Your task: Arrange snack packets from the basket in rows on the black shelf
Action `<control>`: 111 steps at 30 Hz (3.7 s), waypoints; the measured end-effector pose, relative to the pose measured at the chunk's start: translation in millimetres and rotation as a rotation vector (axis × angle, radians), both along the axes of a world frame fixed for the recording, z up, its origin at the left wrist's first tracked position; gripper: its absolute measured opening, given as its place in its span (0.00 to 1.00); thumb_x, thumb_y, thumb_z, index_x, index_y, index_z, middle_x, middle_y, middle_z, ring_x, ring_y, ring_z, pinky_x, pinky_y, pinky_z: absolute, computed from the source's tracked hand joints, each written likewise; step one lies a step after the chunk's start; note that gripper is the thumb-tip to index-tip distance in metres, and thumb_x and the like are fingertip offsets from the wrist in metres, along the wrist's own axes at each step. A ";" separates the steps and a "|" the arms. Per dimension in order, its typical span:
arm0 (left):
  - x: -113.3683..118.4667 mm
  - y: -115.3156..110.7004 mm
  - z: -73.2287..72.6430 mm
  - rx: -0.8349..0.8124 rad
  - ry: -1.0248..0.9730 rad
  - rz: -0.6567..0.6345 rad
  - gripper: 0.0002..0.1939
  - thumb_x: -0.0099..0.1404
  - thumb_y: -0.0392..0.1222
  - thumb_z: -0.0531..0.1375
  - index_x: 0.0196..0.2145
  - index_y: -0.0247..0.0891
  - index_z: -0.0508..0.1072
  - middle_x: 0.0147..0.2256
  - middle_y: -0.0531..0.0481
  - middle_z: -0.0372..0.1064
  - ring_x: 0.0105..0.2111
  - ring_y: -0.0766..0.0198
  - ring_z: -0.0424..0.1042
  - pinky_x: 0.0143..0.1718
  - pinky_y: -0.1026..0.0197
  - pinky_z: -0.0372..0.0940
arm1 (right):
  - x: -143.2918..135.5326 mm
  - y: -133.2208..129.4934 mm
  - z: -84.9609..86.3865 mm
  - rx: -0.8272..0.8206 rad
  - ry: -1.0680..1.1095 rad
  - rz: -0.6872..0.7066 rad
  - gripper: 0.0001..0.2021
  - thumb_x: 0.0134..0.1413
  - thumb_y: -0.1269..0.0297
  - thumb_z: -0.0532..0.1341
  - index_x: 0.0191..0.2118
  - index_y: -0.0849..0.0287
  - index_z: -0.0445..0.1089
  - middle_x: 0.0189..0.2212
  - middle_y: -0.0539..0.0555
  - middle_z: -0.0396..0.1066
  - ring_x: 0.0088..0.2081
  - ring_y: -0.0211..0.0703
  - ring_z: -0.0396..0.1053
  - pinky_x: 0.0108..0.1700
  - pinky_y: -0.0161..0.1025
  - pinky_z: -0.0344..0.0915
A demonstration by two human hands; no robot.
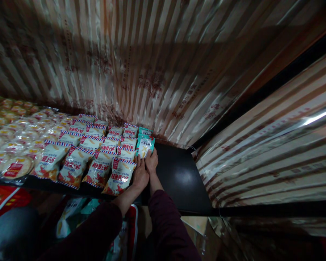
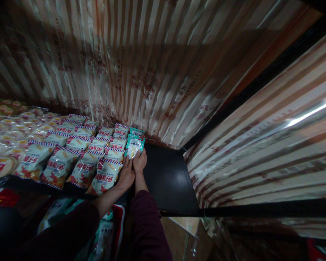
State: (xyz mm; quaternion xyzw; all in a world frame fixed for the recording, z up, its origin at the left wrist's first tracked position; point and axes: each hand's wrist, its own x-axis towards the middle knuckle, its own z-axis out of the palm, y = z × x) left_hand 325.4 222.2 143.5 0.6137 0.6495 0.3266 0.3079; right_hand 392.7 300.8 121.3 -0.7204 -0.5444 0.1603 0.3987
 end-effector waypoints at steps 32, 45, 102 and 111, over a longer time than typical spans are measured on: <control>-3.1 -94.4 12.2 0.070 -0.026 -0.110 0.26 0.60 0.28 0.46 0.55 0.22 0.63 0.60 0.33 0.55 0.63 0.56 0.51 0.64 0.53 0.49 | 1.4 -97.3 25.7 0.305 0.062 -0.026 0.19 0.54 0.63 0.48 0.46 0.63 0.69 0.47 0.62 0.71 0.50 0.46 0.67 0.55 0.46 0.61; -86.0 -187.1 -15.3 0.082 -0.051 -0.302 0.30 0.56 0.27 0.47 0.56 0.34 0.66 0.52 0.42 0.68 0.53 0.60 0.66 0.56 0.56 0.62 | -69.6 -229.0 2.0 0.208 0.221 0.174 0.16 0.57 0.64 0.48 0.42 0.59 0.71 0.44 0.59 0.73 0.48 0.45 0.69 0.54 0.46 0.63; -220.6 -208.2 -121.6 0.133 -0.024 0.300 0.19 0.63 0.49 0.48 0.43 0.38 0.71 0.53 0.39 0.63 0.56 0.50 0.63 0.56 0.46 0.59 | -147.6 -276.6 -43.3 -0.459 0.411 0.550 0.22 0.60 0.49 0.48 0.46 0.58 0.70 0.45 0.58 0.73 0.48 0.47 0.69 0.53 0.43 0.61; -220.6 -216.3 -109.6 0.135 -0.098 0.234 0.19 0.61 0.46 0.49 0.46 0.37 0.68 0.45 0.40 0.70 0.47 0.53 0.70 0.51 0.48 0.64 | -144.1 -285.9 -40.8 -0.496 0.417 0.490 0.21 0.54 0.49 0.56 0.47 0.57 0.69 0.46 0.57 0.72 0.49 0.48 0.67 0.54 0.44 0.60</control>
